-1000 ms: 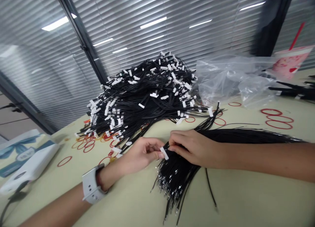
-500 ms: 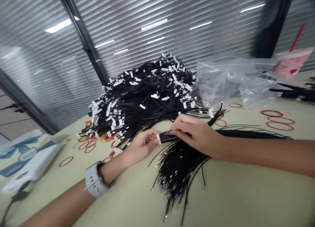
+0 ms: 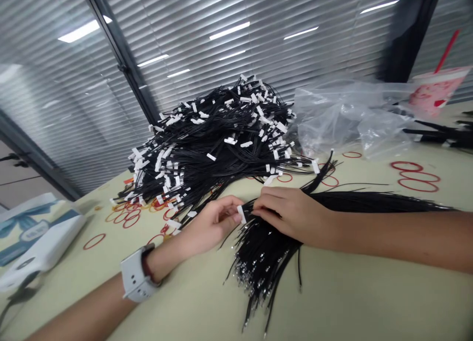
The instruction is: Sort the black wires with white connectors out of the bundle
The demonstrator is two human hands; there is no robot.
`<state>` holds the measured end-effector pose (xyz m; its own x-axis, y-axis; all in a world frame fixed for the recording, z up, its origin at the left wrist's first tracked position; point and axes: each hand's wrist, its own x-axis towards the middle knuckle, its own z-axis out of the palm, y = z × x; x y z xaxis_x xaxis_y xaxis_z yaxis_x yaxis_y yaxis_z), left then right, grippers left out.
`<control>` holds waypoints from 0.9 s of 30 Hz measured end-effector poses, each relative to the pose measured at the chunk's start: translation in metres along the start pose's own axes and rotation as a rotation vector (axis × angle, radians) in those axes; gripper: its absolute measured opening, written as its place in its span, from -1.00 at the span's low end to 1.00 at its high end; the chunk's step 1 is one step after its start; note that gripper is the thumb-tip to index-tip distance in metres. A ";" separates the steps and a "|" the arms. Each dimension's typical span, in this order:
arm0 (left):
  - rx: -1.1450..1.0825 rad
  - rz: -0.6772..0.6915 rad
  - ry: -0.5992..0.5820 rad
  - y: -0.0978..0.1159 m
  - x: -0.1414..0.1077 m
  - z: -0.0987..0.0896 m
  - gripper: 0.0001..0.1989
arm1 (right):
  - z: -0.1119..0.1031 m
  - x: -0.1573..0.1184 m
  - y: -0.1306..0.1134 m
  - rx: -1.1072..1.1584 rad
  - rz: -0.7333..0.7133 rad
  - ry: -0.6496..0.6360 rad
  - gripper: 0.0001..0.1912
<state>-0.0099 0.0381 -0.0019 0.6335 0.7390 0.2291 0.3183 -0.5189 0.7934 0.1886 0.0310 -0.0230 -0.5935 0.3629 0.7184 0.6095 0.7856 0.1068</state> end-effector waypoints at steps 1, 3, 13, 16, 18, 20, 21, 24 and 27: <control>-0.001 0.006 -0.008 0.000 0.000 0.001 -0.90 | 0.000 0.000 0.000 -0.002 -0.010 0.002 -0.75; -0.005 0.005 -0.018 0.000 -0.001 0.001 -0.90 | 0.000 0.000 -0.001 -0.019 -0.030 0.002 -0.76; 0.036 0.003 -0.031 -0.001 -0.001 0.002 -0.89 | 0.000 -0.002 -0.002 -0.141 -0.168 0.051 -0.76; 0.077 -0.004 -0.028 0.002 -0.001 0.002 -0.90 | -0.001 -0.002 -0.001 -0.150 -0.182 0.042 -0.77; 0.098 -0.014 -0.027 0.002 -0.001 0.002 -0.90 | -0.001 -0.002 -0.001 -0.157 -0.199 0.036 -0.76; 0.106 -0.016 -0.027 0.002 -0.001 0.002 -0.90 | -0.001 -0.002 -0.002 -0.170 -0.231 0.033 -0.75; 0.105 -0.018 -0.027 0.002 -0.001 0.002 -0.89 | -0.001 -0.002 -0.002 -0.177 -0.246 0.033 -0.75; 0.101 -0.025 -0.027 0.001 -0.001 0.002 -0.87 | 0.000 -0.002 -0.003 -0.191 -0.251 0.039 -0.74; 0.107 -0.035 -0.017 0.001 0.000 0.002 -0.86 | 0.000 -0.002 -0.003 -0.188 -0.241 0.047 -0.73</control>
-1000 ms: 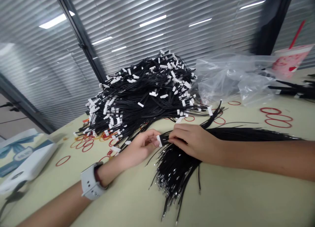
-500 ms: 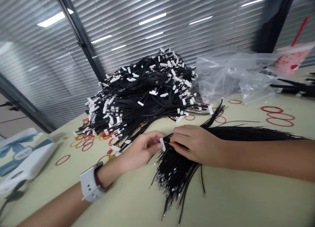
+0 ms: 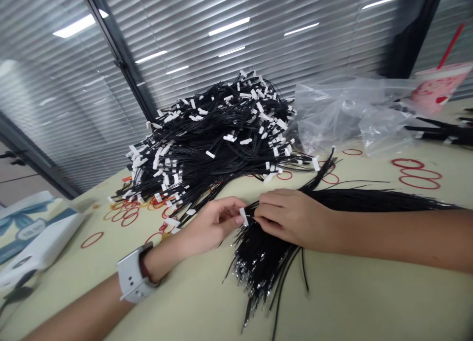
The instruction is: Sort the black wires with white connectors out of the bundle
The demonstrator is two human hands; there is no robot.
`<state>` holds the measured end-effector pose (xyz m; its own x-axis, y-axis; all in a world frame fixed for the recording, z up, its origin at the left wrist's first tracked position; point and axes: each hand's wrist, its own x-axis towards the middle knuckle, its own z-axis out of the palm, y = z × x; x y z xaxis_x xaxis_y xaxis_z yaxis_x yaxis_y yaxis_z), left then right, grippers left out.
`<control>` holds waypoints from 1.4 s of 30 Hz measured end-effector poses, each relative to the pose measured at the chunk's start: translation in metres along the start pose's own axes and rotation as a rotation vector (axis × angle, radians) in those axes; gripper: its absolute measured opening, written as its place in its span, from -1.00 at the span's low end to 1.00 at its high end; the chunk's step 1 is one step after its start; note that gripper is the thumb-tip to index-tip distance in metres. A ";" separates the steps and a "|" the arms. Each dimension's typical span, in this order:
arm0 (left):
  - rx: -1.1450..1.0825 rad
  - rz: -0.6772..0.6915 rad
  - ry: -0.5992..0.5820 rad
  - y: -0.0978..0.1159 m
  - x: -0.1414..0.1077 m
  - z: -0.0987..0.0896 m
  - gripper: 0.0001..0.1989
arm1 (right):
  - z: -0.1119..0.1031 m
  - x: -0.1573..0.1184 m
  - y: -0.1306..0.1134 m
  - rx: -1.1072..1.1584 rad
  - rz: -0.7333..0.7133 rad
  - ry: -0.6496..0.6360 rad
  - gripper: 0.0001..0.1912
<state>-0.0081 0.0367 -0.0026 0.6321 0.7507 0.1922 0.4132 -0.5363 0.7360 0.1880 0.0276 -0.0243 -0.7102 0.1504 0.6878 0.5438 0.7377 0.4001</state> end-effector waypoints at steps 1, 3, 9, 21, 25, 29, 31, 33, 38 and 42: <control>0.004 0.000 0.003 0.000 0.000 0.000 -0.86 | 0.000 0.000 0.000 0.011 -0.003 -0.004 -0.72; 0.004 0.000 0.003 0.000 0.000 0.000 -0.87 | -0.001 0.001 -0.001 0.032 -0.003 -0.009 -0.71; 0.032 0.050 0.013 0.002 -0.003 0.002 -0.90 | -0.002 -0.001 0.000 0.073 -0.010 -0.009 -0.73; 0.008 0.035 0.132 -0.003 0.007 -0.005 -0.84 | -0.029 0.014 -0.015 -0.101 0.010 -0.240 -0.83; -0.198 -0.054 0.152 -0.008 0.009 -0.006 -0.86 | -0.034 0.014 -0.015 0.278 0.087 -0.504 -0.85; -0.271 -0.064 0.137 -0.007 0.008 -0.005 -0.88 | -0.029 0.011 -0.010 0.183 0.063 -0.530 -0.84; -0.290 -0.063 0.125 -0.006 0.008 -0.004 -0.91 | -0.028 0.011 -0.007 0.163 0.044 -0.527 -0.82; -0.310 -0.060 0.121 -0.004 0.007 -0.004 -0.92 | -0.029 0.012 -0.002 0.221 0.098 -0.523 -0.79; -0.294 -0.074 0.124 -0.001 0.007 -0.004 -0.92 | -0.031 0.017 0.010 0.393 0.362 -0.511 -0.87; -0.266 -0.087 0.129 0.000 0.006 -0.004 -0.90 | -0.027 0.017 0.015 0.453 0.403 -0.459 -0.90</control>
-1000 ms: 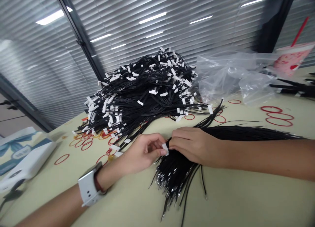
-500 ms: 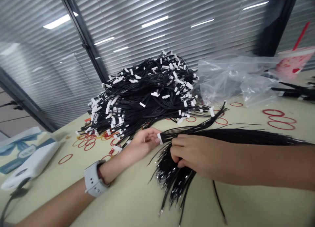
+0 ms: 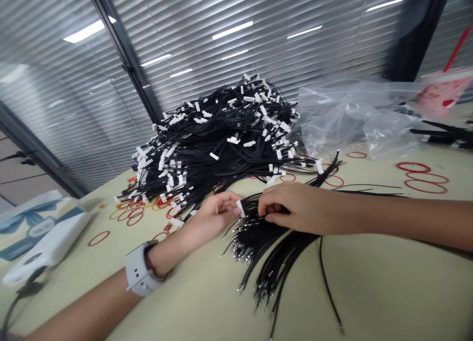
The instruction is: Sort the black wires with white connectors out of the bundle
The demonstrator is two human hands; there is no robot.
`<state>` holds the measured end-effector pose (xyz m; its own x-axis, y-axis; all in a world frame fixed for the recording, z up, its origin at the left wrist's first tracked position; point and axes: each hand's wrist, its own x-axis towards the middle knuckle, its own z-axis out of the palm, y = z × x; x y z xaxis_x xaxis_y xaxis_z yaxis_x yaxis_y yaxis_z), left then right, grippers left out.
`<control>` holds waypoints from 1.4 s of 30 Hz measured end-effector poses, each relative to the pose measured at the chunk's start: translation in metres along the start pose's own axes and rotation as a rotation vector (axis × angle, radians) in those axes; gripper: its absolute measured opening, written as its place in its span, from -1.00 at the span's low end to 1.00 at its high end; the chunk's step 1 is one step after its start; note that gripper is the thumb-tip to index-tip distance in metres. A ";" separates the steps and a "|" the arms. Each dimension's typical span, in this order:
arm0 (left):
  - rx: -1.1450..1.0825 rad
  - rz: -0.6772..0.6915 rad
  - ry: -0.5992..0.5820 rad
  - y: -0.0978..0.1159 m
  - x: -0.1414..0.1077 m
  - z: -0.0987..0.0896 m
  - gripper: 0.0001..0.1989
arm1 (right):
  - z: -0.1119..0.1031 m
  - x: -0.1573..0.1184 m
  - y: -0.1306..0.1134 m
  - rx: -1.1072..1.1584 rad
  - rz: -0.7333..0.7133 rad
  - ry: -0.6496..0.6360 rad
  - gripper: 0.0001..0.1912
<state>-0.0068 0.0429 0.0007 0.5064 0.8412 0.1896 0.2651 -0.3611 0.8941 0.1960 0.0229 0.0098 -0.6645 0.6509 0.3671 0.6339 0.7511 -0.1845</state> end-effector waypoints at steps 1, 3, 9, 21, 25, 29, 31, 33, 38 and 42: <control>0.007 0.001 0.001 0.000 0.000 0.000 -0.90 | 0.001 0.000 0.001 0.014 0.001 0.014 -0.91; 0.013 0.002 -0.006 -0.001 -0.001 -0.001 -0.88 | 0.002 0.001 0.001 0.040 0.023 0.045 -0.88; -0.008 -0.002 -0.014 -0.001 0.000 -0.001 -0.84 | 0.011 0.002 -0.002 0.050 0.165 0.158 -0.84; -0.047 -0.028 0.003 0.000 -0.001 0.002 -0.92 | 0.022 -0.001 -0.011 0.025 0.087 0.250 -0.81; -0.045 -0.034 0.015 0.001 -0.001 0.002 -0.91 | 0.020 0.000 -0.009 0.016 0.159 0.266 -0.81; -0.020 -0.031 0.017 0.000 -0.001 0.002 -0.88 | 0.023 0.000 -0.006 -0.053 0.132 0.256 -0.81; -0.012 -0.024 0.002 0.000 -0.001 0.002 -0.89 | 0.025 -0.001 -0.004 -0.086 0.112 0.246 -0.79; 0.000 -0.019 -0.009 -0.001 0.000 0.001 -0.88 | 0.026 -0.001 -0.002 -0.119 0.096 0.231 -0.79; 0.007 -0.013 -0.016 -0.002 0.000 0.002 -0.89 | 0.027 -0.002 -0.001 -0.148 0.077 0.213 -0.78; 0.008 -0.016 -0.014 -0.001 -0.001 0.002 -0.89 | 0.026 0.000 -0.001 -0.168 0.047 0.227 -0.78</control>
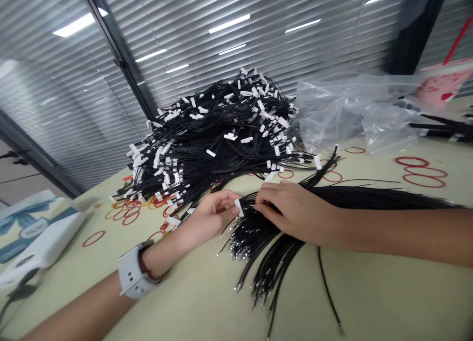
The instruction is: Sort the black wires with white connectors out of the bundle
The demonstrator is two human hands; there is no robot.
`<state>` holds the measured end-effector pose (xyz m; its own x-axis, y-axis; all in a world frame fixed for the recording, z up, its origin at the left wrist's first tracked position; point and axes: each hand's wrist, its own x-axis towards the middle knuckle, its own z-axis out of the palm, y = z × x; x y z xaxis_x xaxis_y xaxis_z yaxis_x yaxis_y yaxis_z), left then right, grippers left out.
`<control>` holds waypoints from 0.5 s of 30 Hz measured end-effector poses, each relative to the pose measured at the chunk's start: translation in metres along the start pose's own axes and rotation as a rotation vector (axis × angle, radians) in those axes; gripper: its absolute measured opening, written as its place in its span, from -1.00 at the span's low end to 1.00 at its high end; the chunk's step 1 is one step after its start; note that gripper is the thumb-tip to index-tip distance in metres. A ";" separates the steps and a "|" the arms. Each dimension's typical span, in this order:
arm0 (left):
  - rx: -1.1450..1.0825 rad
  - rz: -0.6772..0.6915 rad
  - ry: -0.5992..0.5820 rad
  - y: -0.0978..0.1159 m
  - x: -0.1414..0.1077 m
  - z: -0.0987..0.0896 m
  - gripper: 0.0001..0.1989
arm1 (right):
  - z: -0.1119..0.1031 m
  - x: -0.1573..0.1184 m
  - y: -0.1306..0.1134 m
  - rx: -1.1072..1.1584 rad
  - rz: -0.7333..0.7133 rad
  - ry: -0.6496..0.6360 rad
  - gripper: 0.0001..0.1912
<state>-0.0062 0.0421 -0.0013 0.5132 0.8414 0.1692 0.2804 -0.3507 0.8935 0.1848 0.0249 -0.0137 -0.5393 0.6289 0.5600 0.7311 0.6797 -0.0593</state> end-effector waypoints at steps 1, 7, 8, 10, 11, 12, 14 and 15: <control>-0.001 -0.005 0.005 0.000 0.000 0.000 -0.89 | 0.000 0.000 0.000 0.001 -0.006 0.005 -0.78; -0.011 -0.023 0.006 0.003 0.000 0.002 -0.91 | 0.001 0.000 -0.001 0.019 -0.016 0.007 -0.78; -0.016 -0.022 0.007 0.003 0.000 0.002 -0.91 | 0.001 0.000 -0.002 0.018 -0.019 0.008 -0.78; -0.020 -0.022 0.014 0.003 0.000 0.003 -0.91 | 0.001 0.000 -0.002 0.019 -0.027 0.012 -0.77; -0.017 -0.022 0.016 0.003 0.000 0.003 -0.91 | 0.001 0.000 -0.002 0.020 -0.031 0.012 -0.78; -0.015 -0.021 0.016 0.003 0.000 0.003 -0.91 | 0.001 0.000 -0.002 0.020 -0.033 0.010 -0.78; -0.015 -0.020 0.016 0.003 -0.001 0.003 -0.91 | 0.001 0.000 -0.002 0.025 -0.033 0.007 -0.79; -0.016 -0.021 0.013 0.003 -0.001 0.003 -0.92 | 0.002 0.000 -0.002 0.029 -0.030 0.007 -0.79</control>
<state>-0.0035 0.0395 0.0003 0.4972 0.8536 0.1558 0.2781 -0.3268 0.9032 0.1829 0.0241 -0.0151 -0.5579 0.6053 0.5678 0.7018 0.7093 -0.0665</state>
